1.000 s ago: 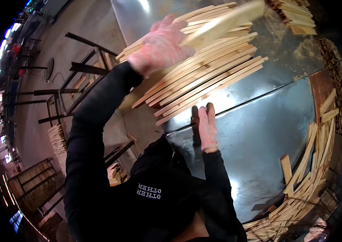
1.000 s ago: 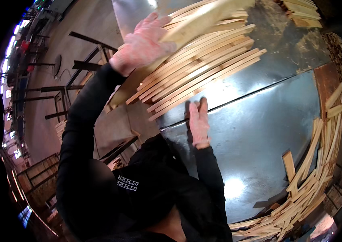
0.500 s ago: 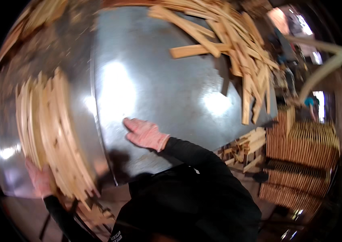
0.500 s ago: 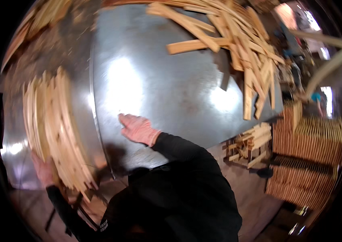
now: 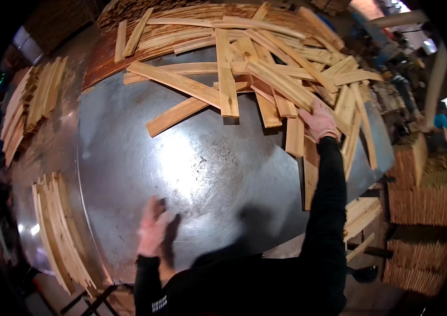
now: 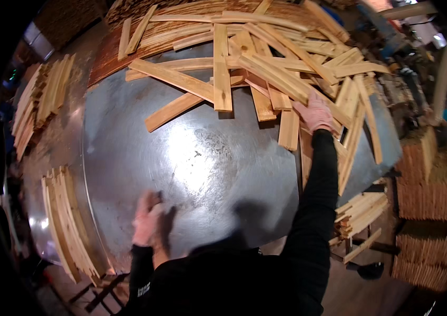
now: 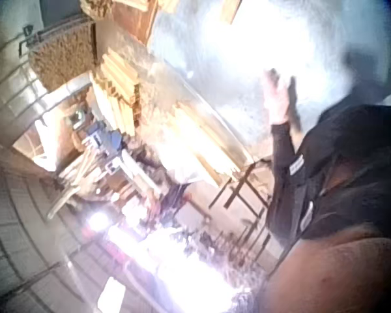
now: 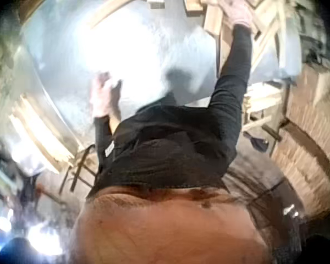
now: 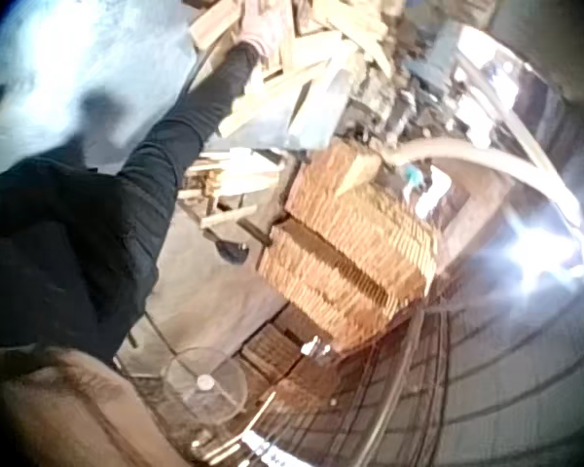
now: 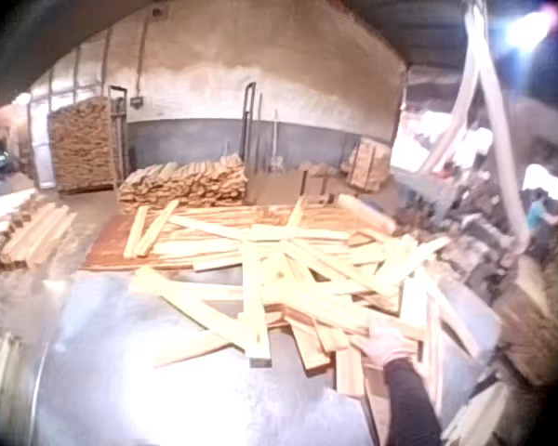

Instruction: The person picks up wooden planks from a scattered pile on the floor and stacks them into a neat pile. The person wears pink gloves and repeatedly gathers planks, aligns them, and places them onto a growing stack.

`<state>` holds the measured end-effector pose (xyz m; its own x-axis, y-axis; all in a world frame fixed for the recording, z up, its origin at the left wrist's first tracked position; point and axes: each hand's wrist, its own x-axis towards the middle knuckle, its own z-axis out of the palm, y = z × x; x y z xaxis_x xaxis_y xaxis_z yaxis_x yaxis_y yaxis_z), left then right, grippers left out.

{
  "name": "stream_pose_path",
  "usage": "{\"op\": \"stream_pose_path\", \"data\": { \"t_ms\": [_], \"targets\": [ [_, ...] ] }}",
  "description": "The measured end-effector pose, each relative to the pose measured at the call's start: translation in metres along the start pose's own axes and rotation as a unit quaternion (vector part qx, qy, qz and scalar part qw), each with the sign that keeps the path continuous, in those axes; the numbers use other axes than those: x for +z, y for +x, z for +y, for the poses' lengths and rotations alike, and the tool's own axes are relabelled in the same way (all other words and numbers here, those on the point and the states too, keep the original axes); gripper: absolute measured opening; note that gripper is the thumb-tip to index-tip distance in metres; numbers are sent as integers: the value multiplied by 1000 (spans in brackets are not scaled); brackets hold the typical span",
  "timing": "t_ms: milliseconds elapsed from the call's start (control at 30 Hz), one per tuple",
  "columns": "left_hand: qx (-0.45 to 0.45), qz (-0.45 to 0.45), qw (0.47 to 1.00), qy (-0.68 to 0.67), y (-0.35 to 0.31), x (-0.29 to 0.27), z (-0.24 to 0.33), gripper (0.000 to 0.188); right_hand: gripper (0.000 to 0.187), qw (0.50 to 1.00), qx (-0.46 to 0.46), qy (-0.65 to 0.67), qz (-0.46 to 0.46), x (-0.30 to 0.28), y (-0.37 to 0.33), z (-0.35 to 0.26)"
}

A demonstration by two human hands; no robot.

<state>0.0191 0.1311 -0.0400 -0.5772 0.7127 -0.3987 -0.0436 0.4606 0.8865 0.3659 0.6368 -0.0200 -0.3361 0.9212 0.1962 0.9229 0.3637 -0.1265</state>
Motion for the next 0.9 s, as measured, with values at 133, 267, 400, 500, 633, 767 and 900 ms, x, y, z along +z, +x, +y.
{"op": "stream_pose_path", "data": {
  "t_ms": [133, 267, 400, 500, 633, 767, 900],
  "targets": [
    [53, -51, 997, -24, 62, 108, 37, 70, 82, 992, -52, -43, -110, 21, 20, 25],
    [24, 66, 985, 158, 178, 131, 119, 85, 78, 985, -127, -59, -102, 0, 25, 39],
    [-9, 218, 930, 295, 287, 189, 186, 115, 66, 973, -187, 84, -103, 8, 58, 65],
    [-101, 171, 916, 348, 322, 242, 212, 133, 62, 983, -153, 101, -33, 6, 122, 43],
    [-96, 183, 912, 354, 334, 268, 217, 139, 66, 989, -141, -34, -26, 46, 190, 56],
    [-143, 329, 886, 293, 347, 223, 177, 142, 77, 976, -105, -126, -145, 31, 187, -14],
    [-134, 218, 898, 359, 343, 202, 175, 137, 84, 969, -202, -117, -81, 61, 169, -3]
  ]
}}
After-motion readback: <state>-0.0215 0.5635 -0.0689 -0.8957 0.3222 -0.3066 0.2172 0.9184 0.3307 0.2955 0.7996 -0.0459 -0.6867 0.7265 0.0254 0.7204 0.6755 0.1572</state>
